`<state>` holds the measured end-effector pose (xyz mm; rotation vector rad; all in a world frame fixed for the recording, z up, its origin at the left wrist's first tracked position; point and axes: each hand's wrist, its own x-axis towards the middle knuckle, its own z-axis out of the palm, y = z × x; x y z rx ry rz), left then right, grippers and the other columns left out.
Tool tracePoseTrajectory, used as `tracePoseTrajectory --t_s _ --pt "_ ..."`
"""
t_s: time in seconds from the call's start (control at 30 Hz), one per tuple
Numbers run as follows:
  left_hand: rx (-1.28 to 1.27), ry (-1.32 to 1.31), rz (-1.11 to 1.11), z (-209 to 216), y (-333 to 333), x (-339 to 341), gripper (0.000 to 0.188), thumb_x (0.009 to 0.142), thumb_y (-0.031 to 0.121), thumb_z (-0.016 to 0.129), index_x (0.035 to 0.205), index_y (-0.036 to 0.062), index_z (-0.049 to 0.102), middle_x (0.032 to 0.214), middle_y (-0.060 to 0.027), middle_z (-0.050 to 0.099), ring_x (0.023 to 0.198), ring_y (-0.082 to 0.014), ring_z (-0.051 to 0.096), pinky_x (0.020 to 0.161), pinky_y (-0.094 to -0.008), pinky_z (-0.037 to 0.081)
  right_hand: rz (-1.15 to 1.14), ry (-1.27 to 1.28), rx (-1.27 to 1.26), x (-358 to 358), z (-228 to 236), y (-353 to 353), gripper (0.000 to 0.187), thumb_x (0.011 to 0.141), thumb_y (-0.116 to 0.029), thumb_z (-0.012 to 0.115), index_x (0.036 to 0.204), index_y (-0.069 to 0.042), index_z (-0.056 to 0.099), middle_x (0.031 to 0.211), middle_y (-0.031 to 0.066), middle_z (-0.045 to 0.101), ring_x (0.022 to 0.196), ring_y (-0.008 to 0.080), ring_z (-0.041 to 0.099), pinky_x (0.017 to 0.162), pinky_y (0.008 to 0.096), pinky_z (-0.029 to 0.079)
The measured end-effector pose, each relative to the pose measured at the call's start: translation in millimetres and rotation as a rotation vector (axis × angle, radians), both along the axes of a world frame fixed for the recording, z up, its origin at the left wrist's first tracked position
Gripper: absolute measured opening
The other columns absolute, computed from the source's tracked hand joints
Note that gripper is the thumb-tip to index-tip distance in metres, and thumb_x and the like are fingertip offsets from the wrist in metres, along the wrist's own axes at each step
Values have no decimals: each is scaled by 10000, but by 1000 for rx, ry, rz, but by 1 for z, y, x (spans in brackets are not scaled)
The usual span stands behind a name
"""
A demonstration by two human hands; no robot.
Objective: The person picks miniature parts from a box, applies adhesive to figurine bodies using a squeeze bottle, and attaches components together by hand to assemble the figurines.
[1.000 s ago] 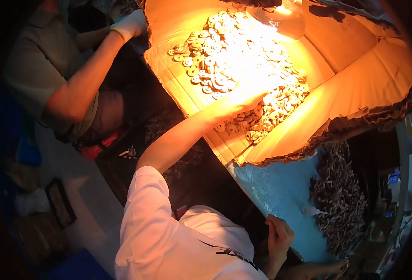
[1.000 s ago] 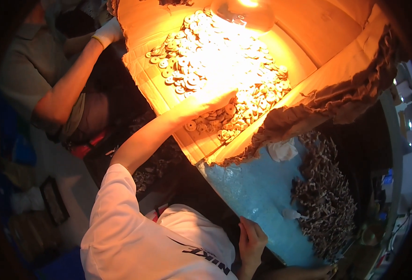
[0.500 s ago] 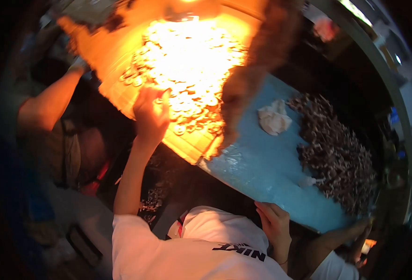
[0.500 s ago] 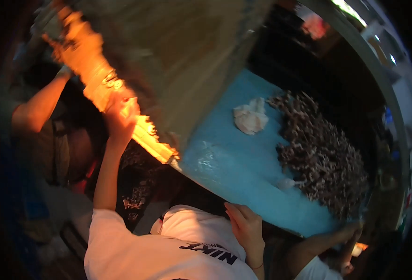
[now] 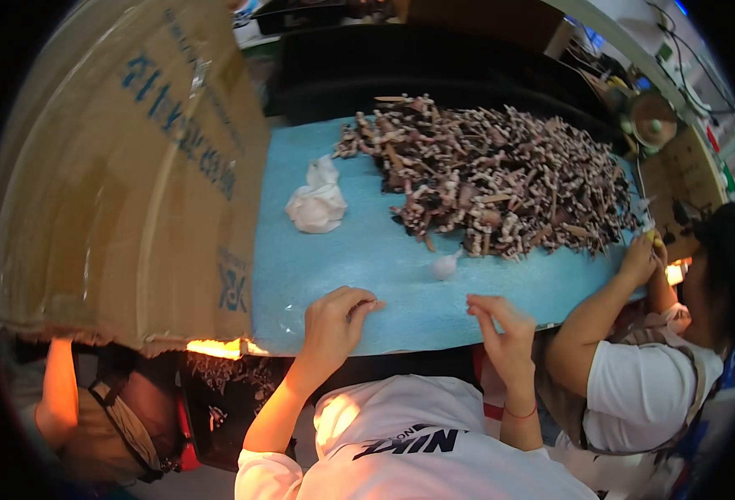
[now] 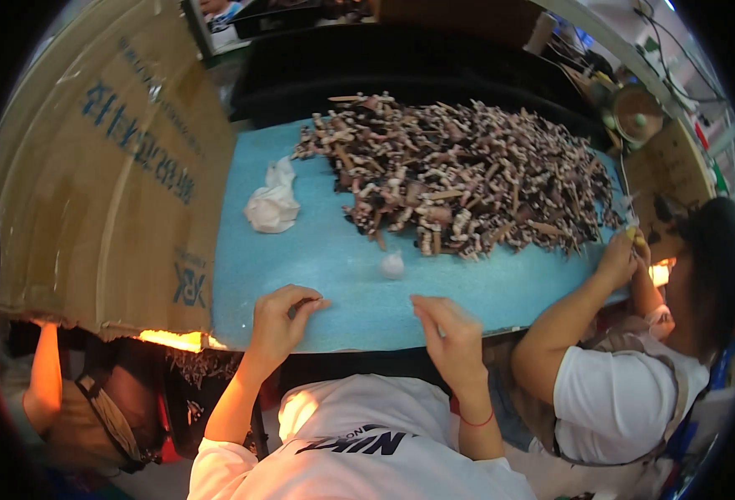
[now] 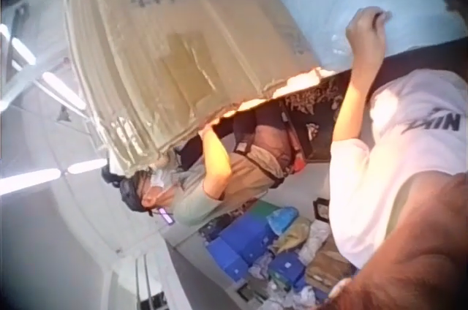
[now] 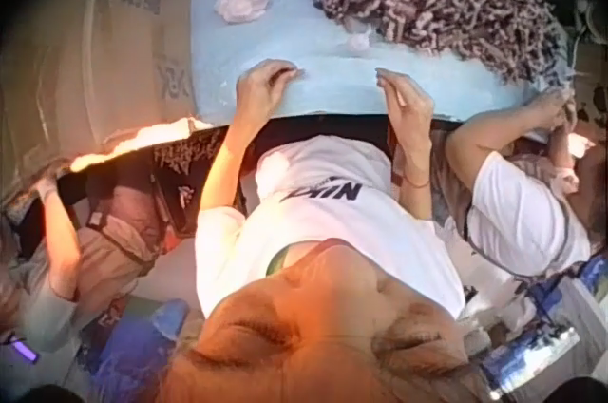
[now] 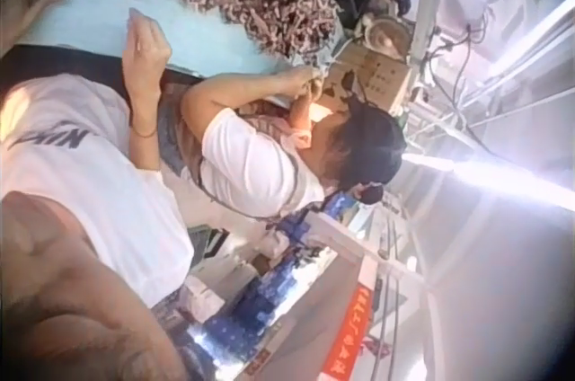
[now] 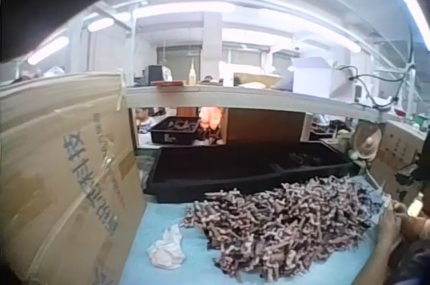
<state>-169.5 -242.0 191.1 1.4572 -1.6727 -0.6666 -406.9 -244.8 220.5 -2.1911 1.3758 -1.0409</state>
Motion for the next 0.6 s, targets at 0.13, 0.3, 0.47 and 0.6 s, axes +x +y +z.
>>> tracePoseTrajectory --t_s 0.13,0.3,0.47,0.6 --pt "-6 -153 -42 -11 -15 -5 68 747 74 611 797 34 633 718 -99 597 605 -276 577 544 -349 439 -151 -92 -19 -20 7 -20 151 739 50 593 881 6 618 781 137 617 686 261 611 593 299 466" --pt "-7 -273 115 2 -17 -4 105 753 67 608 852 41 636 762 -105 582 623 -284 579 549 -355 438 -249 -130 -243 -26 17 -57 160 735 60 593 880 1 624 838 131 610 739 263 594 629 310 465" --pt "-71 -255 151 2 -8 0 123 747 28 607 867 28 633 757 -105 573 615 -270 574 538 -339 431 -311 -124 -173 -27 32 -75 208 720 35 617 918 -32 624 870 90 572 767 240 544 616 321 459" --pt "-104 -272 123 6 -2 -8 137 744 4 604 876 23 635 745 -104 569 616 -259 570 529 -326 428 -228 103 -225 -33 21 -92 232 677 34 631 893 -52 621 868 71 547 746 226 530 579 324 454"
